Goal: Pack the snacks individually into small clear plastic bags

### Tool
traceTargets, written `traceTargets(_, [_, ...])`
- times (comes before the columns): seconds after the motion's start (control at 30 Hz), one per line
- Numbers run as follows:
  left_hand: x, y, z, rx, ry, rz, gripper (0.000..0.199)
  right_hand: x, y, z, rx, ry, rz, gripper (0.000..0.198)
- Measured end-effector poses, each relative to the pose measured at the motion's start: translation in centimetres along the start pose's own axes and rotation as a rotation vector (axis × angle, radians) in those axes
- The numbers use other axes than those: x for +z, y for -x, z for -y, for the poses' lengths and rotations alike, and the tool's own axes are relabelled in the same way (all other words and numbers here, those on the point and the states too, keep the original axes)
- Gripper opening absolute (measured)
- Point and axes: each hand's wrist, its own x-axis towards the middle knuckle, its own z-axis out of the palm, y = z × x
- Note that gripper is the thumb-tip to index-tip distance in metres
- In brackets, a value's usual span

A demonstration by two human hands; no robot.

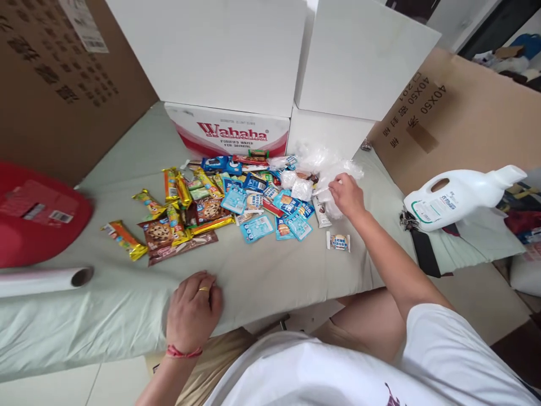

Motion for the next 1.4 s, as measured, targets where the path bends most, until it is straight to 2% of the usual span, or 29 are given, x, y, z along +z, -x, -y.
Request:
traceTargets(0.1, [-0.1, 0.2, 0.0, -0.056, 0.043, -0.023, 0.012, -2.2, 0.8, 1.0, 0.112, -0.285, -0.281, 0.019])
traceTargets(0.17, [-0.3, 0.4, -0.3, -0.139, 0.122, -0.066, 0.012, -3.3, 2.4, 2.6, 0.298, -0.633, -0.393, 0.025])
traceTargets(0.23, [-0.6, 0.3, -1.3, -0.28, 0.276, -0.099, 0.011, -3.5, 4.8, 5.1, 0.523, -1.021, -0.335, 0.034])
traceTargets(0.3, [-1.0, -0.4, -3.0, -0.487, 0.516, -0.041, 0.012, -3.0, 7.4, 8.1, 0.705, -1.341, -0.165, 0.041])
traceTargets(0.4, [-1.3, -2.4, -6.5, -0.83, 1.042, 0.26, 0.033, -1.6, 11.1, 12.4, 0.864, -1.629, 0.029, 0.045])
traceTargets(0.47, [-1.1, -4.0, -8.6, -0.961, 1.427, 0.433, 0.051, -0.7, 12.9, 14.5, 0.922, -1.726, 0.1, 0.045])
traceTargets(0.5, [-0.9, -4.8, -9.5, -0.998, 1.57, 0.481, 0.058, -0.3, 13.5, 15.3, 0.941, -1.741, 0.124, 0.046])
traceTargets(0.57, [-0.4, -6.1, -10.6, -1.011, 1.74, 0.494, 0.062, 0.3, 14.5, 16.2, 0.959, -1.704, 0.141, 0.046])
traceTargets(0.63, [0.2, -6.9, -11.1, -1.003, 1.785, 0.454, 0.056, 0.8, 15.1, 16.5, 0.944, -1.624, 0.149, 0.046])
traceTargets(0.73, [1.1, -7.0, -11.4, -1.028, 1.732, 0.385, 0.046, 1.3, 16.0, 16.4, 0.875, -1.488, 0.237, 0.045])
traceTargets(0.8, [1.4, -6.8, -11.4, -1.044, 1.684, 0.354, 0.043, 1.4, 16.5, 16.3, 0.776, -1.322, 0.206, 0.044])
traceTargets(0.9, [1.4, -6.4, -11.4, -1.023, 1.634, 0.338, 0.037, 1.3, 17.1, 16.4, 0.49, -1.093, 0.088, 0.046])
traceTargets(0.97, [1.3, -6.2, -11.2, -1.008, 1.624, 0.335, 0.031, 1.3, 17.2, 16.6, 0.309, -1.048, 0.16, 0.041])
traceTargets(1.0, [1.2, -6.2, -10.9, -1.016, 1.627, 0.321, 0.028, 1.5, 17.2, 16.7, 0.279, -1.056, 0.213, 0.034])
traceTargets(1.07, [1.0, -6.0, -10.1, -1.076, 1.635, 0.246, 0.023, 1.9, 17.0, 16.6, 0.375, -1.128, 0.249, 0.028])
traceTargets(1.17, [0.9, -5.9, -8.5, -1.217, 1.684, 0.122, 0.023, 2.4, 16.6, 16.0, 0.674, -1.328, 0.196, 0.036])
traceTargets(1.23, [0.9, -5.8, -7.5, -1.297, 1.755, 0.082, 0.028, 2.5, 16.5, 15.6, 0.813, -1.446, 0.219, 0.041])
traceTargets(1.33, [0.8, -5.8, -6.6, -1.352, 1.822, 0.019, 0.032, 2.3, 16.6, 15.4, 0.933, -1.533, 0.262, 0.045])
traceTargets(1.4, [0.8, -5.7, -6.4, -1.333, 1.821, -0.019, 0.031, 2.1, 16.8, 15.4, 0.943, -1.531, 0.241, 0.045])
